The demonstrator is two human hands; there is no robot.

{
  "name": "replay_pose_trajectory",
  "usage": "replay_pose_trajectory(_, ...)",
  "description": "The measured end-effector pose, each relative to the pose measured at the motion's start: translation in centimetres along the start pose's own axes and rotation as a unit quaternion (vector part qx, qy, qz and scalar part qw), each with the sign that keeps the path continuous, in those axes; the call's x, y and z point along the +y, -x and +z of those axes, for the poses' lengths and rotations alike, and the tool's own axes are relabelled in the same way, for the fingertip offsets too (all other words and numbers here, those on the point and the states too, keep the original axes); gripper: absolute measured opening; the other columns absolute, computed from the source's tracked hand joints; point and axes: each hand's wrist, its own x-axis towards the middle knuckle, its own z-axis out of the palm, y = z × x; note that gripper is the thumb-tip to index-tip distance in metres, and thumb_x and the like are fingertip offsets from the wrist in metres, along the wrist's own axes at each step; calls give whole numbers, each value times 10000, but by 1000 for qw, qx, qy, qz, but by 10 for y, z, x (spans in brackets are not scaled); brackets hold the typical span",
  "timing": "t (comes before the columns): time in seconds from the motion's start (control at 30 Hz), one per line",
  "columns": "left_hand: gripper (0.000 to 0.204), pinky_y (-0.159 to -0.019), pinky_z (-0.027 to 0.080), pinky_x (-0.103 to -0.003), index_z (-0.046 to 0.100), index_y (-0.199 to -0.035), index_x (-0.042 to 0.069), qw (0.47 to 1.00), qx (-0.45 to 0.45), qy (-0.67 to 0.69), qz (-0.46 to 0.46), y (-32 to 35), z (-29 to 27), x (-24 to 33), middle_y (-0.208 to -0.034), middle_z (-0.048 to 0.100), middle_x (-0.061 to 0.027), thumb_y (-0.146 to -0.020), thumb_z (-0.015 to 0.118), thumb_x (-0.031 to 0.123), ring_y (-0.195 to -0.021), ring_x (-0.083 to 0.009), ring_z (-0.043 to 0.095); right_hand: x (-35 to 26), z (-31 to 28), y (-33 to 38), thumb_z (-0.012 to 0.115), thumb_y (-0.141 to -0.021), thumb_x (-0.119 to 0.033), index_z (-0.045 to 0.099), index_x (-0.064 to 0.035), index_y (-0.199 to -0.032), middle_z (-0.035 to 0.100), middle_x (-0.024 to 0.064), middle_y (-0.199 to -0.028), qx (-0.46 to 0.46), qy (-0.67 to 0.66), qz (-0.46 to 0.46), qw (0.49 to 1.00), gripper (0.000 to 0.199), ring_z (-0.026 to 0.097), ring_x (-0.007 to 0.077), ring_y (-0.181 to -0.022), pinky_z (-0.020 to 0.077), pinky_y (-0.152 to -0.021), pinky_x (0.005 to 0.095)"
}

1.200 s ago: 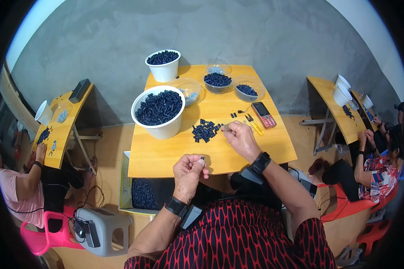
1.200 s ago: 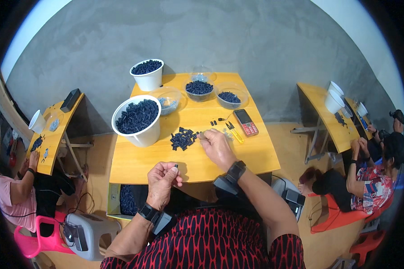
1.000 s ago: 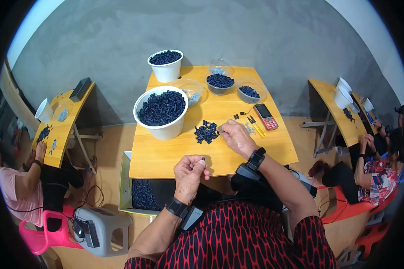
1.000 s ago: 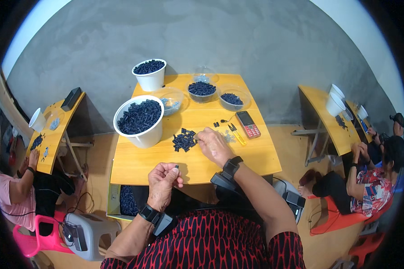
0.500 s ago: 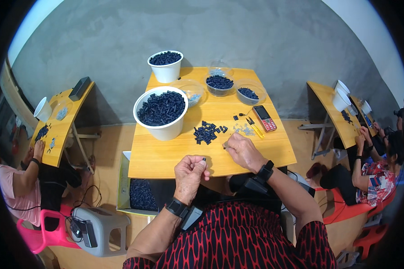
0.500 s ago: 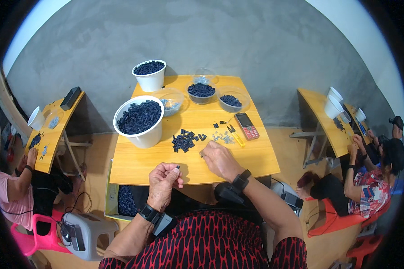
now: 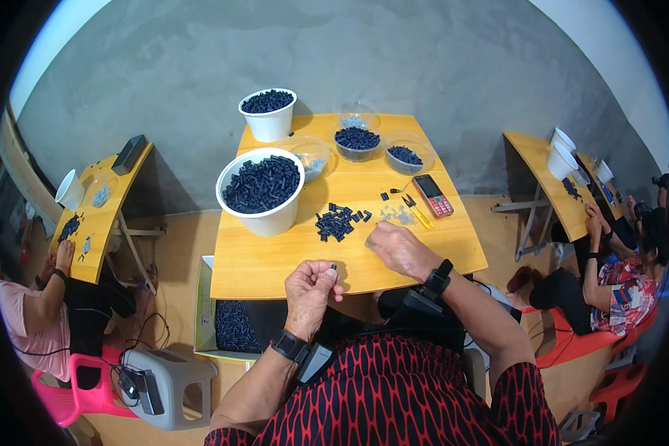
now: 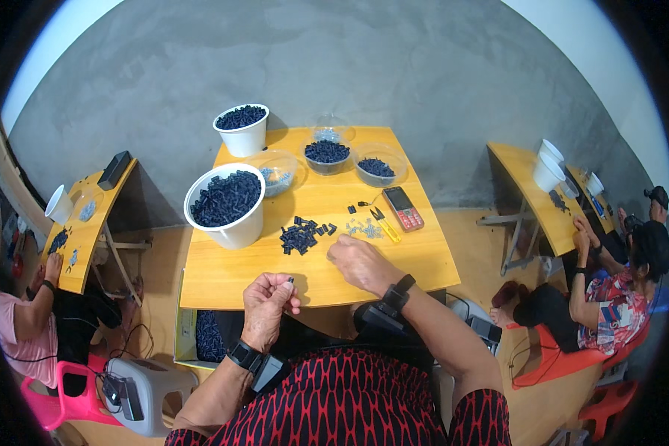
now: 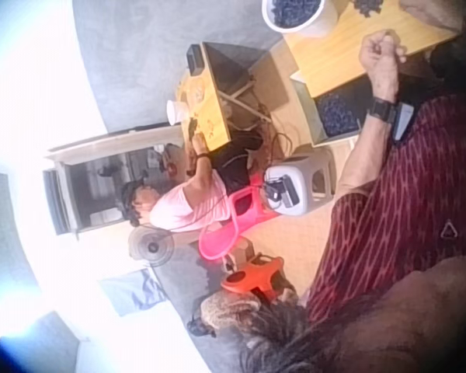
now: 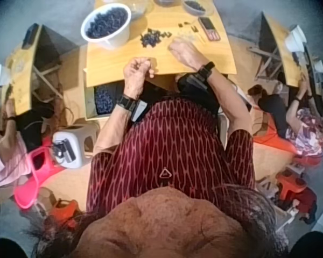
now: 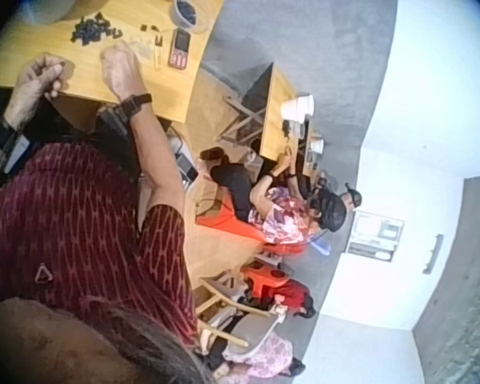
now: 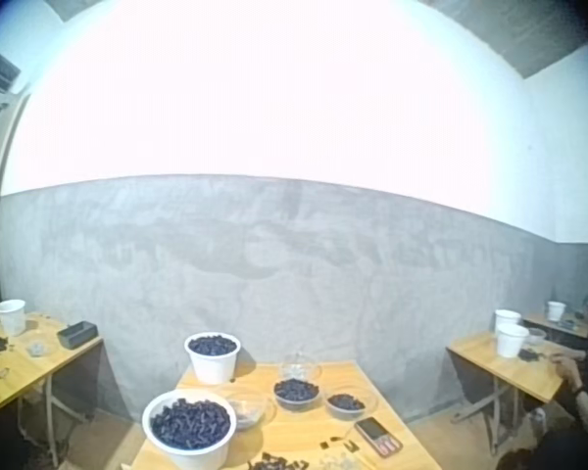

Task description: The person assembles components by hand by picking up a black plastic piece and a metal pin, inserting the pin into the plastic, and placing the completed unit into a box. This process is repeated multiple times with additional pieces.

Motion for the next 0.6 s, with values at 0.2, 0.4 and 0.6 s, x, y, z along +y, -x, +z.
replay_pose_trajectory(0.2, 93, -568, 537, -250, 574, -990, -24, 1000, -9, 2, -7, 1, 2, 2, -811, 633, -81, -930, 601, 42, -628, -126, 614, -13, 3, 13, 582, -920, -60, 622, 15, -963, 653, 92, -869, 22, -407, 186, 894, 96, 634, 152, -750, 517, -678, 271)
replay_pose_trajectory(0.4, 109, -584, 543, -256, 594, -997, -33, 999, -38, 12, -16, 1, 2, 1, -827, 643, -83, -922, 618, 43, -643, -128, 623, -33, 17, 21, 568, -962, -70, 598, 21, -1043, 640, 71, -887, 26, -604, 180, 776, 127, 612, 107, -734, 515, -673, 243)
replay_pose_trajectory(0.6, 122, -595, 550, -252, 601, -1011, -33, 998, -65, 2, -22, 2, 3, 1, -838, 658, -83, -917, 623, 41, -660, -130, 638, -44, 23, 20, 558, -976, -104, 603, 15, -1048, 645, 50, -898, 38, -586, 153, 794, 147, 603, 82, -739, 514, -679, 225)
